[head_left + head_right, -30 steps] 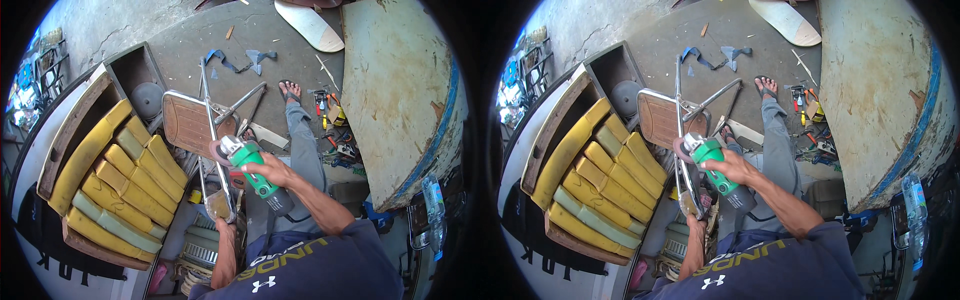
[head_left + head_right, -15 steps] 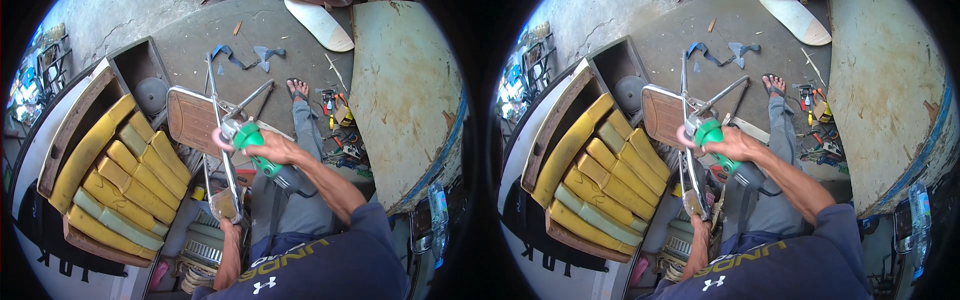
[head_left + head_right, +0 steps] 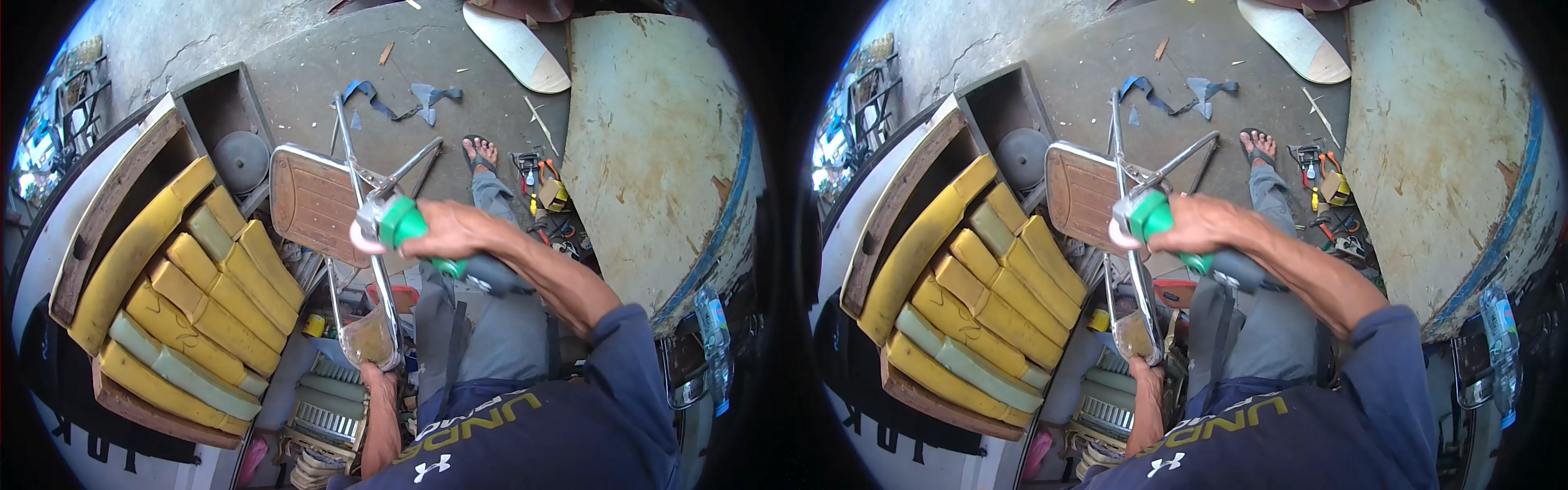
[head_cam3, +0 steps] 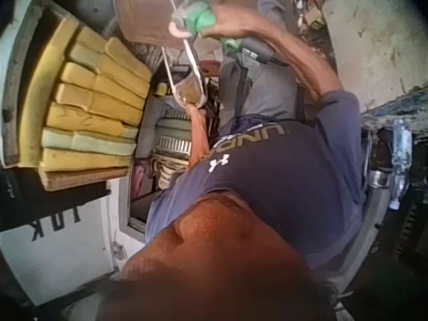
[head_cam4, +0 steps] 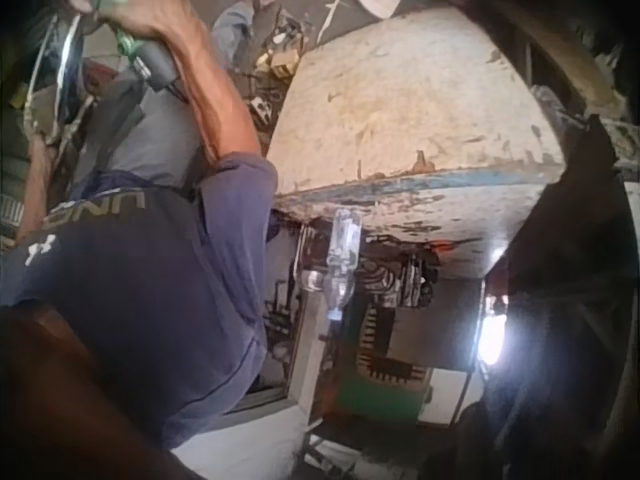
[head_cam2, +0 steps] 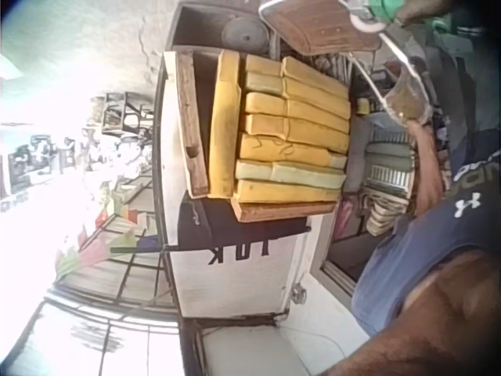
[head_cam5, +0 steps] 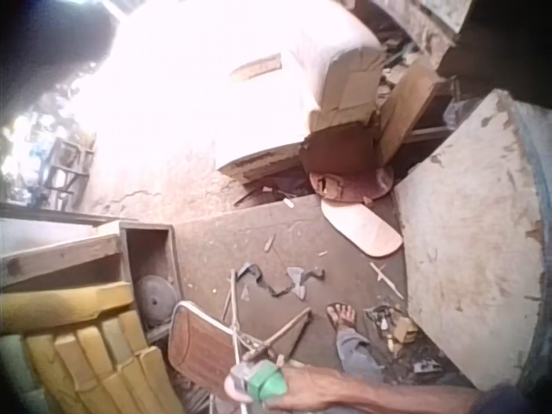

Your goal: The person uses a power angle grinder to smooth and polish the metal frame of a folding chair, moving the tool along the edges and legs while holding the frame by hand.

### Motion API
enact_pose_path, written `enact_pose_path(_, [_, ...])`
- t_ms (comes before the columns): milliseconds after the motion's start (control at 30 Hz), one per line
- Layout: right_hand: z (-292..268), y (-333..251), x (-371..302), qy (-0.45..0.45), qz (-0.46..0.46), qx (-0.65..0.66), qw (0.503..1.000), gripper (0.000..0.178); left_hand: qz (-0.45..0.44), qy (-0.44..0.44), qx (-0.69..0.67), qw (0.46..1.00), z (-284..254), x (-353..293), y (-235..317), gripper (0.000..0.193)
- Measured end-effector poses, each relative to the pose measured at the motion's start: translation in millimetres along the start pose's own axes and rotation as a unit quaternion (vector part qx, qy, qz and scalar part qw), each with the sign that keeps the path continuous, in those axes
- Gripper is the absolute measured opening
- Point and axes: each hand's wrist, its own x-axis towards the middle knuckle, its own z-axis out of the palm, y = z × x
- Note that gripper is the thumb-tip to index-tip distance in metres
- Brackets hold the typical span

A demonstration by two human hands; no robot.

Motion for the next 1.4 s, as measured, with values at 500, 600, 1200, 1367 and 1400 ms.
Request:
enact_pose_path(500, [71,55,-140,0.067,-0.007,0.401,0.914,0.064,-0.092,-0.04,-0.005,0.995,8,-7,6,0.047])
enact_pose_path(600, [80,59,-140,0.049,-0.02,0.428,0.902,0.066,-0.11,-0.047,0.049,0.992,14,-28,0,0.037])
enact_pose_path(1200, [-2,137,52,0.186,0.104,0.016,0.977,0.076,-0.034,-0.005,0.081,0.996,-84,53,10,0.056])
enact_pose_path(1367, [9,163,106,0.156,0.107,-0.025,0.982,0.076,-0.05,0.105,0.042,0.992,-36,35,-8,0.051])
enact_pose_path(1400, [11,164,109,0.144,0.106,-0.023,0.984,0.076,-0.039,0.114,0.061,0.991,-34,33,-5,0.05])
